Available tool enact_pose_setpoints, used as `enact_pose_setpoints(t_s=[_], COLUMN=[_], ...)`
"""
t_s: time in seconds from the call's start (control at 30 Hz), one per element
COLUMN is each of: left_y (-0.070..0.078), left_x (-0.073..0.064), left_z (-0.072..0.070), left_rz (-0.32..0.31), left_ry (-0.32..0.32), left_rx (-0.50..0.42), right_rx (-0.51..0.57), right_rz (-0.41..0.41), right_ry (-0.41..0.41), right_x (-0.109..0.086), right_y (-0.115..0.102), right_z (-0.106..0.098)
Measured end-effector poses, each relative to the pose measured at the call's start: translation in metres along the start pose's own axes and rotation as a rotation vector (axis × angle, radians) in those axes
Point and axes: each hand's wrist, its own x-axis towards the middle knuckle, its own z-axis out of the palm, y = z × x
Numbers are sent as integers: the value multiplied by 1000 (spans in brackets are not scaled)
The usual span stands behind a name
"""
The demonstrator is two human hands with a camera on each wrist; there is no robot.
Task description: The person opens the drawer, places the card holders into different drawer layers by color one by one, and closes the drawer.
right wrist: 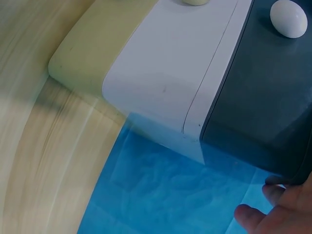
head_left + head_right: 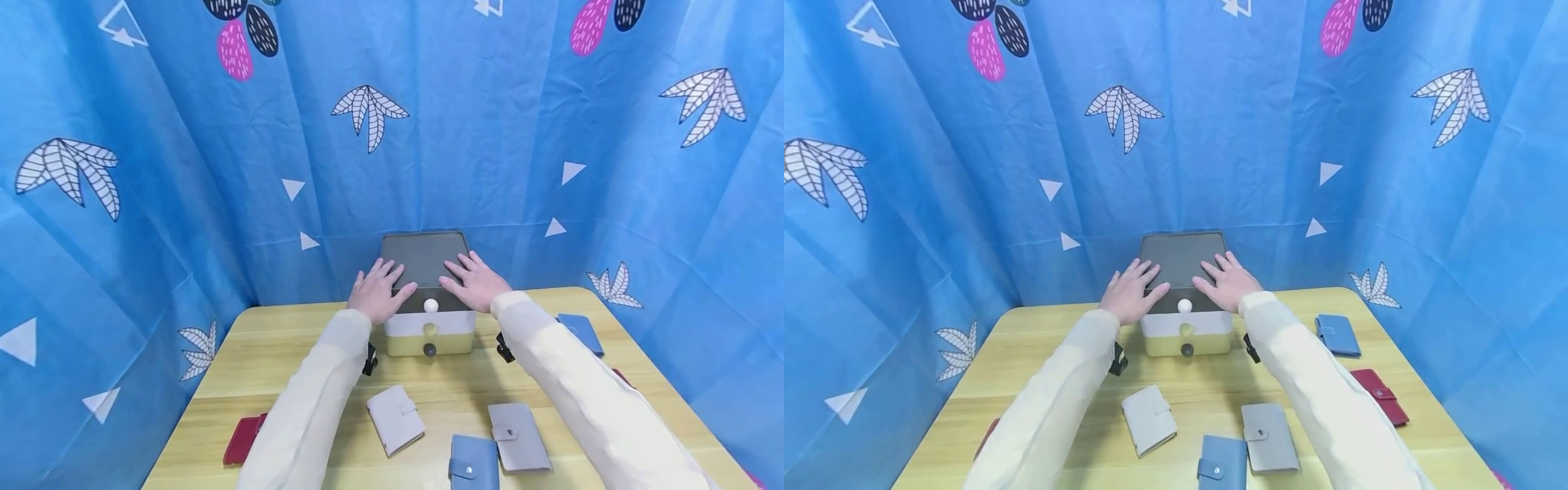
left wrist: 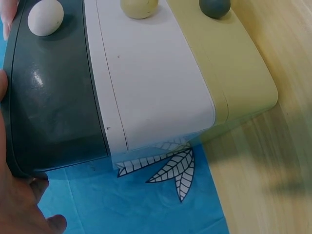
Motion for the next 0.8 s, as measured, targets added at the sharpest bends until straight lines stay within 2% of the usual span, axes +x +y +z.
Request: enact_pose_setpoints(t_s=[0.47,0.57,0.7,0.8], left_y=[-3,-4,-5,-3], left_x=[3,3,1,-3], left_z=[1,2,5,7], left_rz=[-3,-7,5,35], left_ry=[15,41,81,149], left_rx=[13,8,-53,-96], right_rx=[-27,-29,-26,-25], right_rz=[3,-9,-6,-2], right_ry=[-3,1,-2,-8], right_x=[5,6,4,2], right_y=[1,-1,-2,-2], right_z=[-1,-1,-2,-3])
